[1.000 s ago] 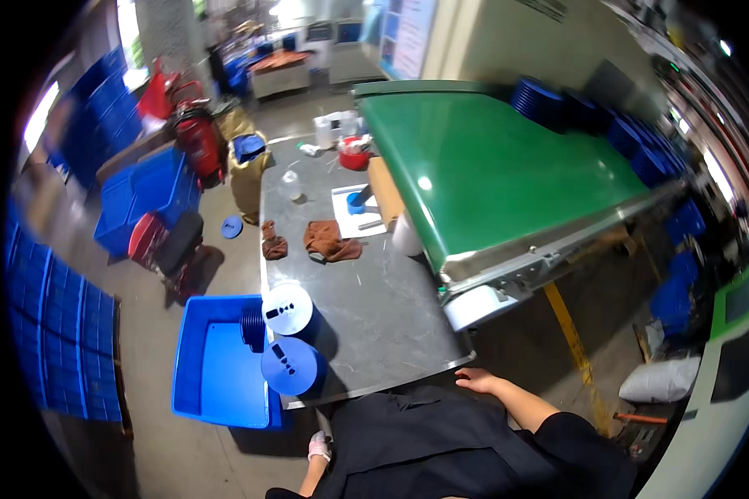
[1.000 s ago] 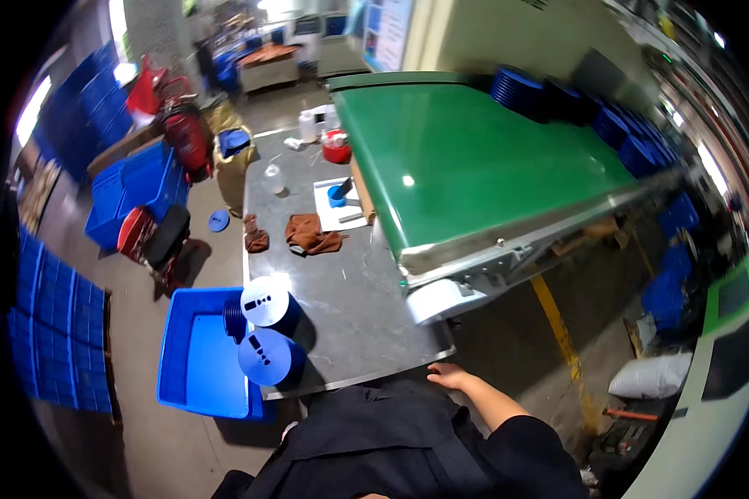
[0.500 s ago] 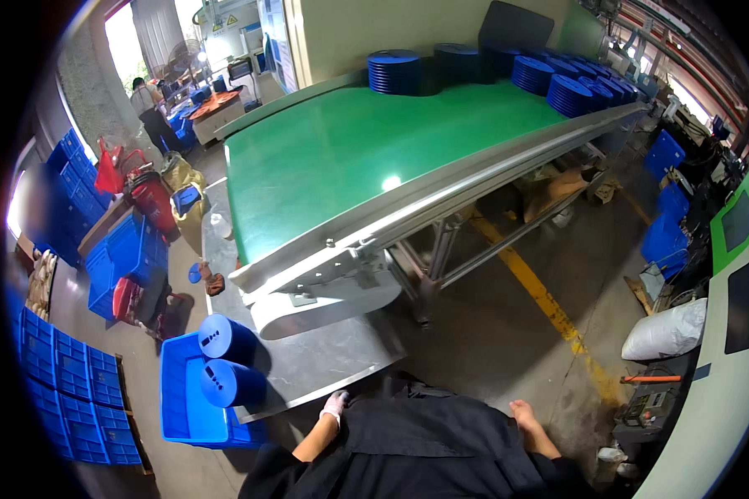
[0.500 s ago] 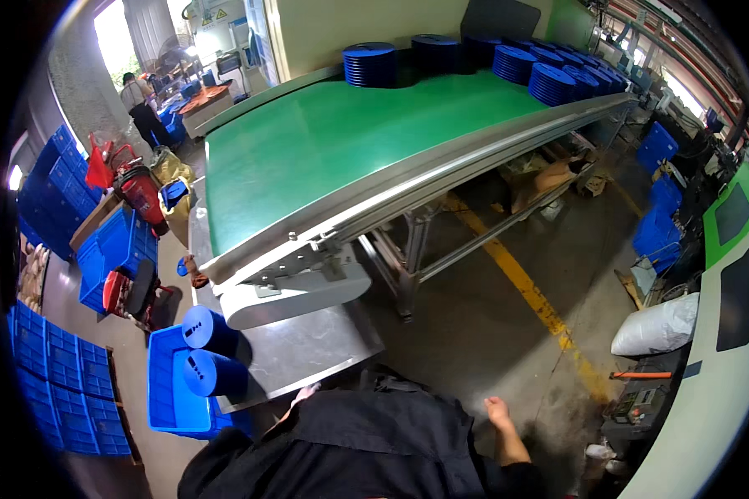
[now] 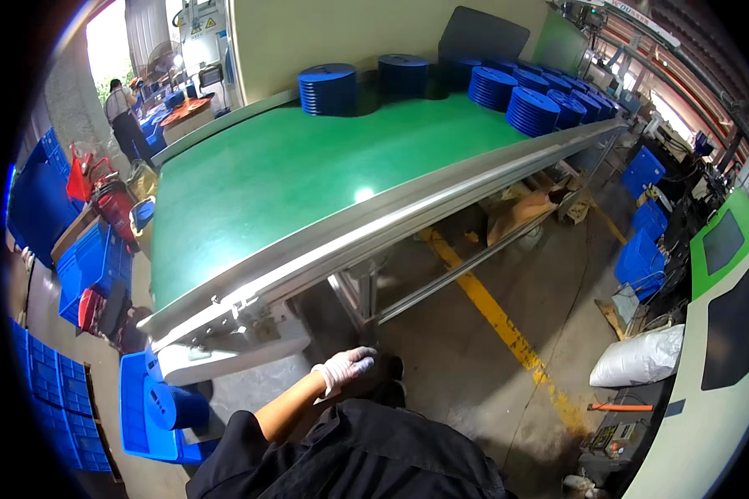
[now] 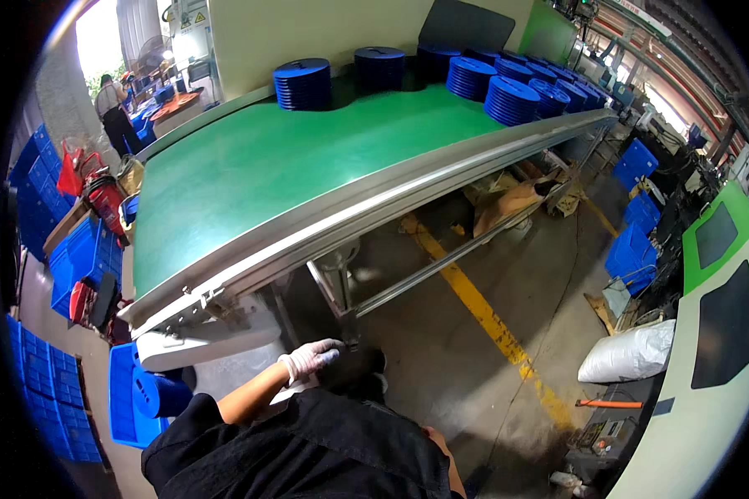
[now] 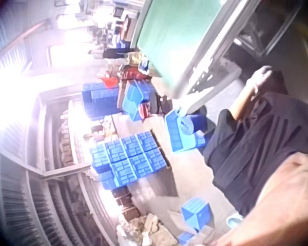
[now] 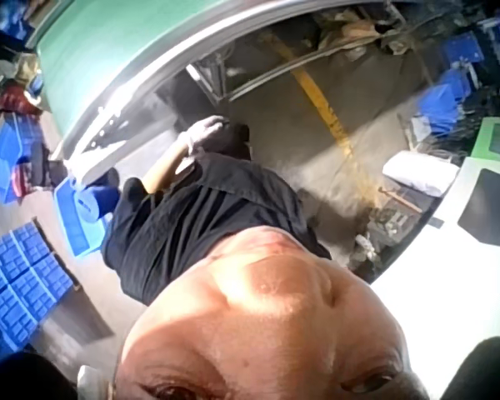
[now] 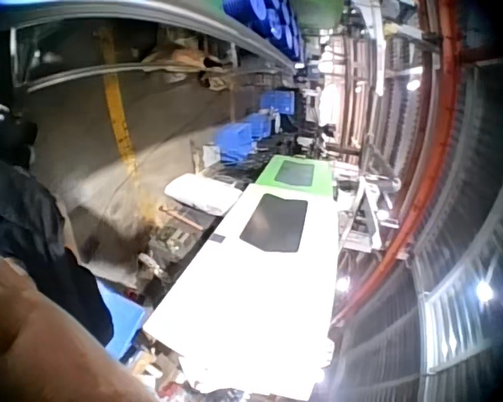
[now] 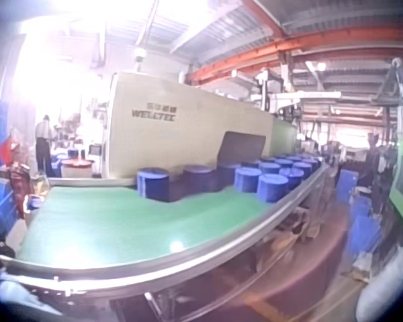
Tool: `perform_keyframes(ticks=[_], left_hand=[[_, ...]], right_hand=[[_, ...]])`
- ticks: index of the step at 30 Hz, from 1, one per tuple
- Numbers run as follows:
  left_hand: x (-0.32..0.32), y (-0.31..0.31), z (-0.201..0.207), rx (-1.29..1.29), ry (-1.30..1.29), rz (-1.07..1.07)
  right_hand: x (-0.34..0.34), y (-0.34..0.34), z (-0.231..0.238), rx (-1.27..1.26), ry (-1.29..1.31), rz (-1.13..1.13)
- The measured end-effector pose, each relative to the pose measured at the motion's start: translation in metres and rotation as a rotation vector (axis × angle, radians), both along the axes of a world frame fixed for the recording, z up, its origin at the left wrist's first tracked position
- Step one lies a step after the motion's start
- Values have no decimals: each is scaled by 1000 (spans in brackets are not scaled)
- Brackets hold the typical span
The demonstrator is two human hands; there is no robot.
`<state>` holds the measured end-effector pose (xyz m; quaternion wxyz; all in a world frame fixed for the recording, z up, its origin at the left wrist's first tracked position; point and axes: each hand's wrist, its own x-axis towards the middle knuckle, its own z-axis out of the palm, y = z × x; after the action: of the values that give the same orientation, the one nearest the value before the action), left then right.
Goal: The person picks up stacks of blue plastic spools from a green conveyor belt and places them into a blue plastic bin. The person handles the spools by hand, moving them in batches from the belt to the bin.
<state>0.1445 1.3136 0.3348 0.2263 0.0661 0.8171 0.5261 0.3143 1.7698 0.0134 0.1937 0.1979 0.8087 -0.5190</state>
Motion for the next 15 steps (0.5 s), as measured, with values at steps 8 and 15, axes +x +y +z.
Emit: perform_keyframes(ticks=[8, 15], left_hand=[[-141, 57, 99, 289, 44, -182], [-208, 73, 185, 423, 30, -385]], right_hand=[[-243, 7, 156, 5, 223, 275], [-454, -62, 389, -520, 31, 579]])
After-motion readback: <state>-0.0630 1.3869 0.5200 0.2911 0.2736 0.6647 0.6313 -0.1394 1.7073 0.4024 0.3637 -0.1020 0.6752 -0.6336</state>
